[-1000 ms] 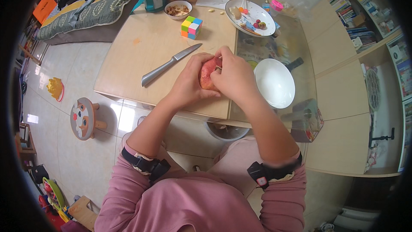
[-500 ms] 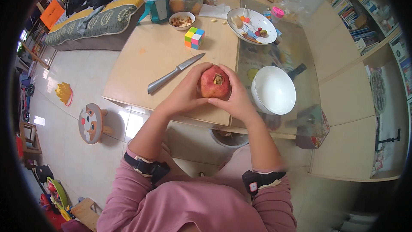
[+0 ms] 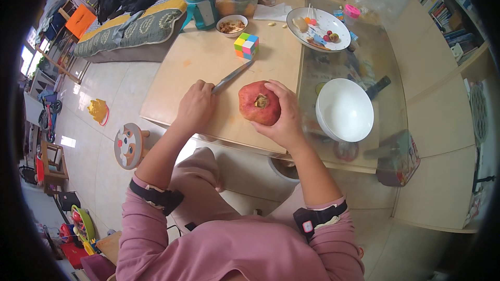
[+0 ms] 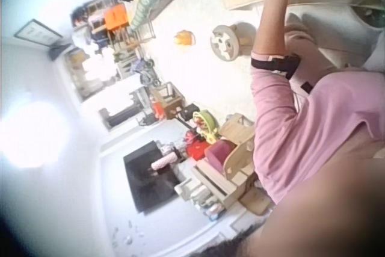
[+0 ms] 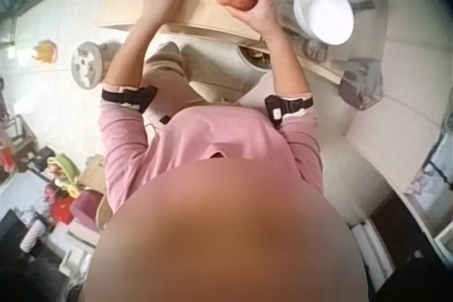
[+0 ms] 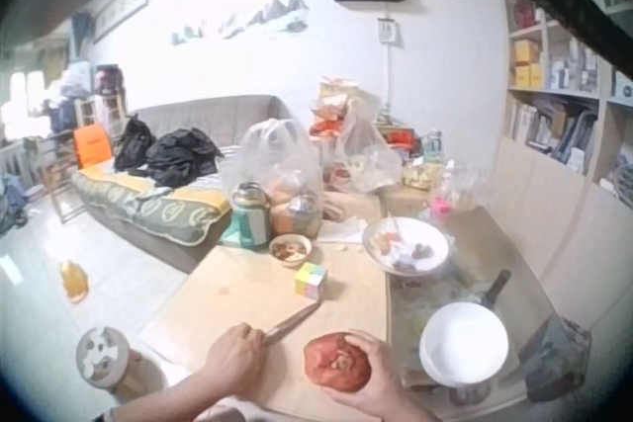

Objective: The person uses a knife to cut and remove the crown of a pomegranate while seated on the floor. They repeatedly insert the knife into the top of the fruit and pull out pieces of the crown.

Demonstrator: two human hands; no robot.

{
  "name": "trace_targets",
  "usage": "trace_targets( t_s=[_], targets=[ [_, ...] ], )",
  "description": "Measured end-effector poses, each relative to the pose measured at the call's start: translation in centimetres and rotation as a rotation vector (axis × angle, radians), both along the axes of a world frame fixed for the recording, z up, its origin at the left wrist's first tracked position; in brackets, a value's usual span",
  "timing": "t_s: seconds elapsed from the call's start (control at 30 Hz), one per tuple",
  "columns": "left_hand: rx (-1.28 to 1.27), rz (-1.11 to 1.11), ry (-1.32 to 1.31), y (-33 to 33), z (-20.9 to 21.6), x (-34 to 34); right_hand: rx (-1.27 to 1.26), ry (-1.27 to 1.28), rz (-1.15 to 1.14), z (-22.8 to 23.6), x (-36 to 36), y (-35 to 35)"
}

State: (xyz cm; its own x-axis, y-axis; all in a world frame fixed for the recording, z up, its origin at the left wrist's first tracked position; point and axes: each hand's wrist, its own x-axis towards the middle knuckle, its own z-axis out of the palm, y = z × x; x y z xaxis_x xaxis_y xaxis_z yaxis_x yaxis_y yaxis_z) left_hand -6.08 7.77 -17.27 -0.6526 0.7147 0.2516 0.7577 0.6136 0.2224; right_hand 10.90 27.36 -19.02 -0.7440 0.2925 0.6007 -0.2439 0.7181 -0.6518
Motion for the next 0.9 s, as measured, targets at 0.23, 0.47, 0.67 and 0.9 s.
trace_targets(
  t_s=[0.23, 0.47, 0.67, 0.9],
  targets=[
    [0.185, -0.308, 0.084, -7.1, 8.0, 2.4, 0.076, 0.040, -0.055, 0.4, 0.4, -0.3],
    [0.010, -0.474, 0.304, -11.1, 13.9, 6.6, 0.158, 0.073, -0.098, 0.5, 0.2, -1.0],
    [-0.044, -0.488, 0.326, -10.5, 14.7, 7.8, 0.174, 0.069, -0.101, 0.7, 0.4, -1.0],
    [-0.082, -0.502, 0.322, -10.5, 15.0, 8.4, 0.171, 0.090, -0.104, 0.6, 0.2, -1.1]
  ],
)
